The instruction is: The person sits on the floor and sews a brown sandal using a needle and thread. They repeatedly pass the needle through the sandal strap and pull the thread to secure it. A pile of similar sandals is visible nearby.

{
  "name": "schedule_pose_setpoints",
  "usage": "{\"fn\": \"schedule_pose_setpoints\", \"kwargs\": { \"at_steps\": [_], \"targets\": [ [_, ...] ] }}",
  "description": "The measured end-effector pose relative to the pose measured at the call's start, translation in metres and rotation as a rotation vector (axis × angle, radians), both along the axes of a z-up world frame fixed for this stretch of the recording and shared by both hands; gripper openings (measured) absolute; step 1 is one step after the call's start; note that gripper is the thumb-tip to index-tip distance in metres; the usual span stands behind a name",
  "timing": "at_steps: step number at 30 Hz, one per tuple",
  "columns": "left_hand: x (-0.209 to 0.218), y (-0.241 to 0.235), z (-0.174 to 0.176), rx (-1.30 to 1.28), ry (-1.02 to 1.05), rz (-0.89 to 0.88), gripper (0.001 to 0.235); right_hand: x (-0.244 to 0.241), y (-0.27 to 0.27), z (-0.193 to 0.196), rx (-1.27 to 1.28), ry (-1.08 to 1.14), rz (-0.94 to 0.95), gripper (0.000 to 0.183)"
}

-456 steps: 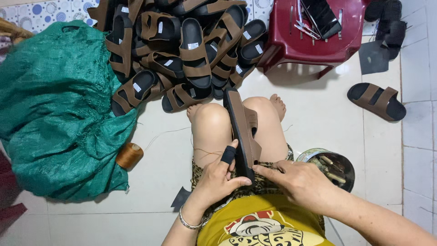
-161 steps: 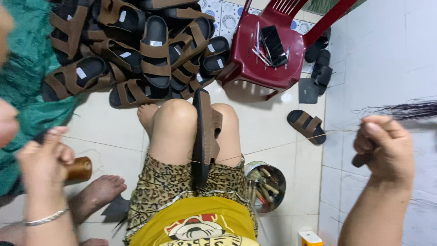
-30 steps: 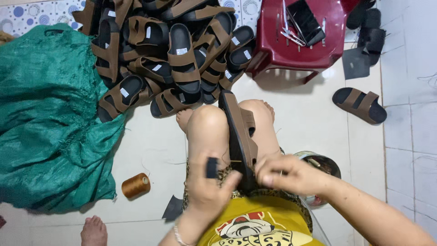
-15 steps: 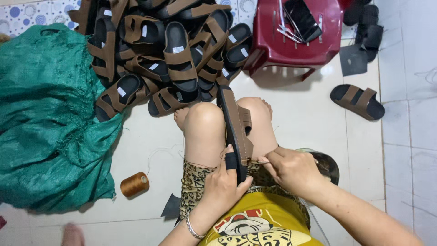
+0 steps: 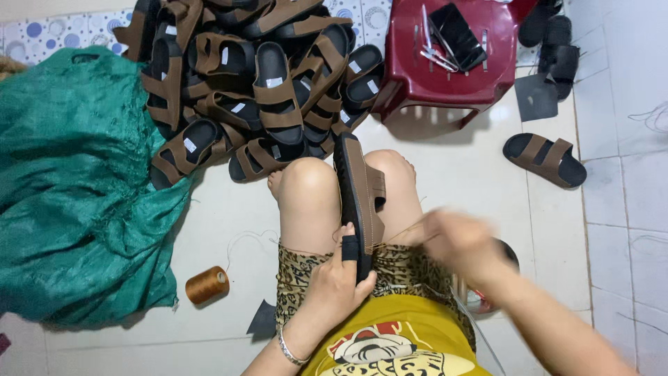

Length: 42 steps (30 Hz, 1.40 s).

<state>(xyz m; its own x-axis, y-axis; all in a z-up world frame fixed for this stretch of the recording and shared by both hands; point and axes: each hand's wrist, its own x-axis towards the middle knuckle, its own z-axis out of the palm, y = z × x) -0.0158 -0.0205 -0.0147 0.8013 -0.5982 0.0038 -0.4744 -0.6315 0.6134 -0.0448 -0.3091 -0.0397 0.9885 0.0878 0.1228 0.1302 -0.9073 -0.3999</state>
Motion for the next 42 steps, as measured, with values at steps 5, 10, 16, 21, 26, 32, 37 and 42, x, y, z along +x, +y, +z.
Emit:
{"fn": "schedule_pose_setpoints", "kwargs": {
  "at_steps": [5,10,16,21,26,32,37,42],
  "targets": [
    [-0.006,-0.003,-0.007,0.016,0.025,0.098,0.101,-0.015,-0.220,-0.003,-0.341,-0.271,-0.516,0.009],
    [0.011,0.017,0.010,0.396,0.544,0.077,0.065,-0.016,-0.219,-0.002,-0.254,-0.252,-0.542,0.013],
    [0.048,0.034,0.037,-1.051,1.453,-0.025,0.034,0.010,0.024,0.056,0.586,0.274,-0.098,0.034],
    [0.071,0.016,0.020,-1.117,0.949,0.471,0.041,-0.019,0.049,0.075,0.411,0.543,0.346,0.037],
    [0.099,0.022,0.030,-0.671,0.137,0.575,0.034,-0.013,0.060,0.108,0.609,0.406,0.382,0.031],
    [0.120,0.059,-0.021,-1.392,0.888,0.890,0.030,0.011,0.086,0.113,0.804,0.110,0.251,0.037],
    [0.119,0.070,-0.040,-1.572,1.030,0.786,0.023,0.032,0.102,0.067,1.626,0.196,0.074,0.051],
    [0.121,0.099,-0.084,-1.457,1.142,0.656,0.028,0.040,0.070,0.040,1.517,0.445,-0.197,0.046]
  ]
}}
